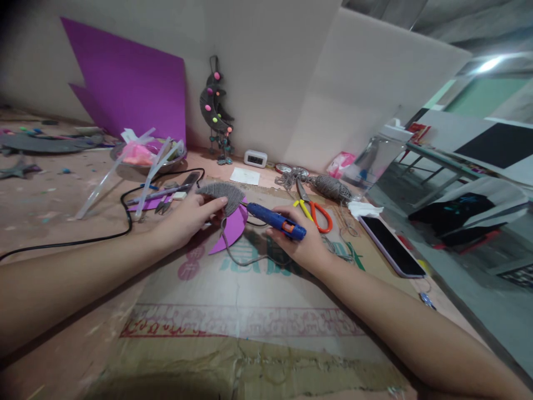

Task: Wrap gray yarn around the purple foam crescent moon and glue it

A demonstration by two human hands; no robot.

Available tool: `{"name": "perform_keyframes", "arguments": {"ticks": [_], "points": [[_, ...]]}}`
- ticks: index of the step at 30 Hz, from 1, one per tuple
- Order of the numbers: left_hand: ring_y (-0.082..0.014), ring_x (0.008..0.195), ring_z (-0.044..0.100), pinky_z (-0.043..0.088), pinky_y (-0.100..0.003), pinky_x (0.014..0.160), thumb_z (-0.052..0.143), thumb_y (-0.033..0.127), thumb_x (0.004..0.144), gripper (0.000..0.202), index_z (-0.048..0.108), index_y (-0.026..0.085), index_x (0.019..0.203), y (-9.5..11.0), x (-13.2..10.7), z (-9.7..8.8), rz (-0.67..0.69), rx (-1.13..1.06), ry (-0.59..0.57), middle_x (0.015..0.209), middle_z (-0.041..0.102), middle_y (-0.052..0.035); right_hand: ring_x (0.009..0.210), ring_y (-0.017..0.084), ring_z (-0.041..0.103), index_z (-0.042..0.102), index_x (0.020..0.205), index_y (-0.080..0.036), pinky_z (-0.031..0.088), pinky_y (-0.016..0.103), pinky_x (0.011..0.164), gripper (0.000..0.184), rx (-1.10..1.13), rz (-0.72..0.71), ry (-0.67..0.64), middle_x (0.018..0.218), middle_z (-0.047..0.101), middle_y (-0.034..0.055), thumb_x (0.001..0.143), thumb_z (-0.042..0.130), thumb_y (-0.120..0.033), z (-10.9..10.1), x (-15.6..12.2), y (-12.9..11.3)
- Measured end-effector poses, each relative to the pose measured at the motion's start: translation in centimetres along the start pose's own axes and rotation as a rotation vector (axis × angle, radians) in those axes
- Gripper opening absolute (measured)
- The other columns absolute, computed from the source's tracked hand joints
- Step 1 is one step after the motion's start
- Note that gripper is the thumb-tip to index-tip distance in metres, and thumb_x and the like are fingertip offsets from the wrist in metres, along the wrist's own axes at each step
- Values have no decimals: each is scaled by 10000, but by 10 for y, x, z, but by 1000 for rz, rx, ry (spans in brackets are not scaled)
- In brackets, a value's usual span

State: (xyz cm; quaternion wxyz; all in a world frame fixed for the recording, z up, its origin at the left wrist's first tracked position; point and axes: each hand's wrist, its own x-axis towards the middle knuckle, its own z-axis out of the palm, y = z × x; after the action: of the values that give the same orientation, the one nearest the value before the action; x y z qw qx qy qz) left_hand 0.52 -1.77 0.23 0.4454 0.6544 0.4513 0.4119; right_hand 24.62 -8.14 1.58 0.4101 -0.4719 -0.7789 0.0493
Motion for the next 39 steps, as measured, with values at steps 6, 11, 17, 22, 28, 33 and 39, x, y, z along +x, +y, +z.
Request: {"name": "perform_keyframes", "arguments": {"ticks": [6,11,17,22,28,33,39], "points": [[-163,613,582,375,-256,533,548,560,809,411,619,161,740,-2,0,0,-34,3,-8,679,639,-28,736,189,614,567,986,-239,505,328,663,229,31,24,-16,856,659,33,798,656,-337,1,0,0],[-156,603,583,388,-257,549,553,525,818,380,618,160,733,-2,0,0,-20,-15,-4,667,637,-25,694,174,592,565,943,-238,483,311,630,199,32,34,-28,812,640,17,789,667,-312,1,1,1],[-158,603,581,384,-261,544,551,546,814,401,611,161,717,-2,1,0,-4,-1,-5,663,635,-25,673,171,585,566,923,-238,463,296,606,204,0,17,-86,786,635,3,781,683,-328,-1,0,1],[-167,613,585,373,-260,528,550,594,799,441,604,163,722,-5,1,-1,-14,10,-11,667,632,-27,696,168,595,575,915,-239,465,288,617,187,-53,-35,-126,809,649,5,790,680,-330,-3,0,0],[-155,600,568,382,-262,550,547,558,813,416,594,160,700,-4,1,0,10,2,-16,654,618,-27,684,164,591,573,909,-233,457,288,608,183,-58,-44,-132,801,648,6,795,672,-337,-3,0,1],[-159,603,564,380,-260,543,551,550,807,402,597,163,705,-2,0,1,5,4,-13,665,627,-34,692,163,597,576,907,-230,462,287,621,181,-59,-36,-136,796,651,7,797,669,-340,-2,0,0],[-163,608,563,378,-255,533,549,553,805,404,597,165,706,-1,0,1,7,8,-10,662,623,-33,673,167,588,580,884,-234,455,292,603,178,-106,3,-137,784,645,7,789,666,-358,-3,0,0]]}}
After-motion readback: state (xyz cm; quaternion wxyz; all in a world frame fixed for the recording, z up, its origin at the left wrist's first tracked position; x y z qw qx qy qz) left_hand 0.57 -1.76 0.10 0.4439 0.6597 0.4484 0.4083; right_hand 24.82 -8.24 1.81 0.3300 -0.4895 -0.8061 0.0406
